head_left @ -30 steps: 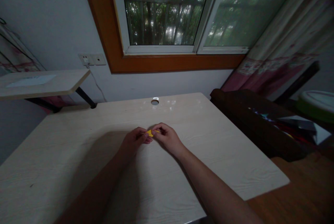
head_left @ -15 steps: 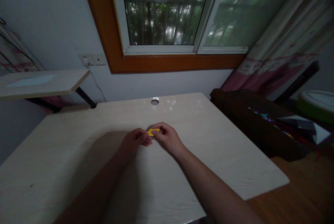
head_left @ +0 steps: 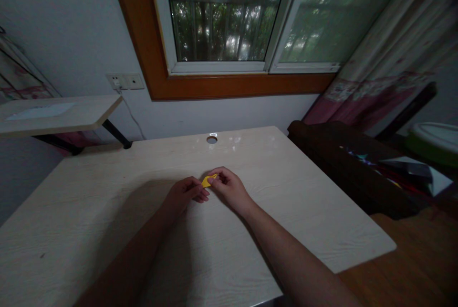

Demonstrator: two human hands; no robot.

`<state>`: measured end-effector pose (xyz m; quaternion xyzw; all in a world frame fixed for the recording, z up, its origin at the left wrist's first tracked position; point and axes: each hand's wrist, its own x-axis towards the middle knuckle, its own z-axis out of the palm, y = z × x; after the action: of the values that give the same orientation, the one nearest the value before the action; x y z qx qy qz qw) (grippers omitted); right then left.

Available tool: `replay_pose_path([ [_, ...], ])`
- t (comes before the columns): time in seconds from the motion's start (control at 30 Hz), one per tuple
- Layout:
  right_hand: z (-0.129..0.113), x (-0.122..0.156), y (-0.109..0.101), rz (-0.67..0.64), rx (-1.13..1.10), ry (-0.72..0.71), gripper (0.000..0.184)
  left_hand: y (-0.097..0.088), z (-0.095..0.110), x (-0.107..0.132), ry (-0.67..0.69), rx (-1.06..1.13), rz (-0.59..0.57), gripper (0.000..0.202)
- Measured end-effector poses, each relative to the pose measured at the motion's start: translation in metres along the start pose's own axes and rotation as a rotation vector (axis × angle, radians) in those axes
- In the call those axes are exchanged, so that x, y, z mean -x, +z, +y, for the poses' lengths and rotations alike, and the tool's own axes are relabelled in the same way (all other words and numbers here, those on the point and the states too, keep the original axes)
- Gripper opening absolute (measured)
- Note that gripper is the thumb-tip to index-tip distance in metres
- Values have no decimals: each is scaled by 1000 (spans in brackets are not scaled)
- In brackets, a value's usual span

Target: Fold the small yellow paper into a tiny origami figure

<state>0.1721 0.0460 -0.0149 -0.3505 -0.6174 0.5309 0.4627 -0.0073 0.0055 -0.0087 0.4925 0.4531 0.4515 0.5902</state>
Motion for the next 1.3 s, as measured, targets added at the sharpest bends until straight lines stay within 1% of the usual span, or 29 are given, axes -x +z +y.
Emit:
replay_pose_path([
  [0.13, -1, 0, 0, -4, -10, 4, 18, 0, 2, 2, -11, -10, -20, 29],
  [0.3, -3, 1, -1, -17, 25, 3, 18, -2, 5, 5, -7, -31, -78, 33],
  [0.4, -3, 1, -1, -28, 36, 5, 18, -1, 6, 5, -17, -48, -62, 36],
  [0.63, -4, 3, 0, -78, 14, 25, 21, 0, 5, 3, -20, -87, -43, 32],
  [0.83, -4, 3, 0, -79, -4, 22, 21, -1, 2, 3, -22, -75, -43, 31],
  [1.07, -2, 2, 1, -71, 3, 17, 23, -2, 2, 4, -19, -54, -83, 31],
  [1.3, 0, 2, 1, -69, -13, 22, 22, 0, 3, 3, -12, -80, -65, 33],
])
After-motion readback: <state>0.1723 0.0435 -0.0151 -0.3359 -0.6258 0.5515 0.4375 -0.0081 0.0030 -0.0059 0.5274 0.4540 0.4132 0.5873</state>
